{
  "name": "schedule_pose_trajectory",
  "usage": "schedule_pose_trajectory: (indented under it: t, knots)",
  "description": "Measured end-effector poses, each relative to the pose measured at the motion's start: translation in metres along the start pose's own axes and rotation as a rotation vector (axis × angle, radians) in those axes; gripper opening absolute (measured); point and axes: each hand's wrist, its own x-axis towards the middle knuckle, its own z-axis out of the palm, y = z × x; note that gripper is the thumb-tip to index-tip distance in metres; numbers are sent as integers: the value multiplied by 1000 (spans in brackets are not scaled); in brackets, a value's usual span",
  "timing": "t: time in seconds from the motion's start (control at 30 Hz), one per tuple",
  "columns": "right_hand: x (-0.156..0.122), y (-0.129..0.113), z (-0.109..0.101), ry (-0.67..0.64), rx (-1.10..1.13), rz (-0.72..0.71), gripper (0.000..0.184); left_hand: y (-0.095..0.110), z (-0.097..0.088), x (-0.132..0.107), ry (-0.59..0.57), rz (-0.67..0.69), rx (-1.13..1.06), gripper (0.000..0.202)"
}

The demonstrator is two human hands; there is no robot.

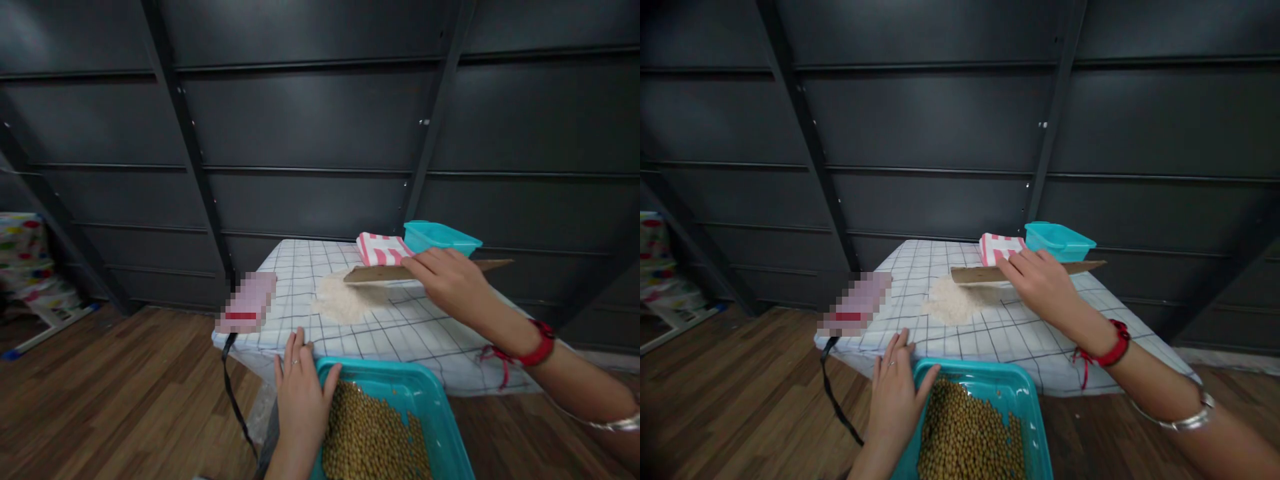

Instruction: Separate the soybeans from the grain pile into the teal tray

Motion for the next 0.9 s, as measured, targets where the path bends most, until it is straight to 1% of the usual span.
schedule_pose_trajectory:
  t: [0.03, 0.1, 0.17, 0.2, 0.23, 0.3, 0.37, 0.47, 0.53, 0.57, 0.63, 0.8, 0.9]
  knots:
    - [4, -3, 10, -10, 13, 0, 27, 0, 0, 0, 4, 3, 5, 36]
    - [12, -7, 26, -98, 86, -8, 24, 1, 1, 1, 8, 4, 12, 36]
    - [15, -9, 35, -119, 115, -27, 25, 1, 2, 1, 14, 11, 14, 36]
    - [14, -9, 36, -121, 134, -36, 26, 1, 2, 1, 16, 16, 14, 36]
    - [13, -8, 34, -115, 151, -44, 26, 1, 3, 1, 18, 17, 9, 35]
    - [7, -4, 24, -86, 186, -59, 27, 1, 2, 2, 17, 5, -6, 34]
    - [-1, 2, 9, -42, 196, -80, 29, 0, 2, 2, 16, -9, -20, 34]
    - [-13, 8, -13, -22, 194, -113, 32, 0, 1, 1, 21, -9, -21, 36]
    - [-19, 8, -18, -26, 172, -138, 32, 0, 1, 2, 27, 2, -11, 36]
    - [-21, 6, -18, -26, 160, -145, 31, 0, 1, 2, 28, 9, -5, 35]
    - [-22, 2, -11, -18, 146, -147, 28, 0, 2, 2, 33, 16, 4, 34]
    - [-17, -11, 18, 31, 113, -134, 26, 2, 3, 3, 36, 11, -1, 33]
    - [-12, -12, 32, 20, 100, -62, 27, 2, 3, 3, 39, 25, 5, 33]
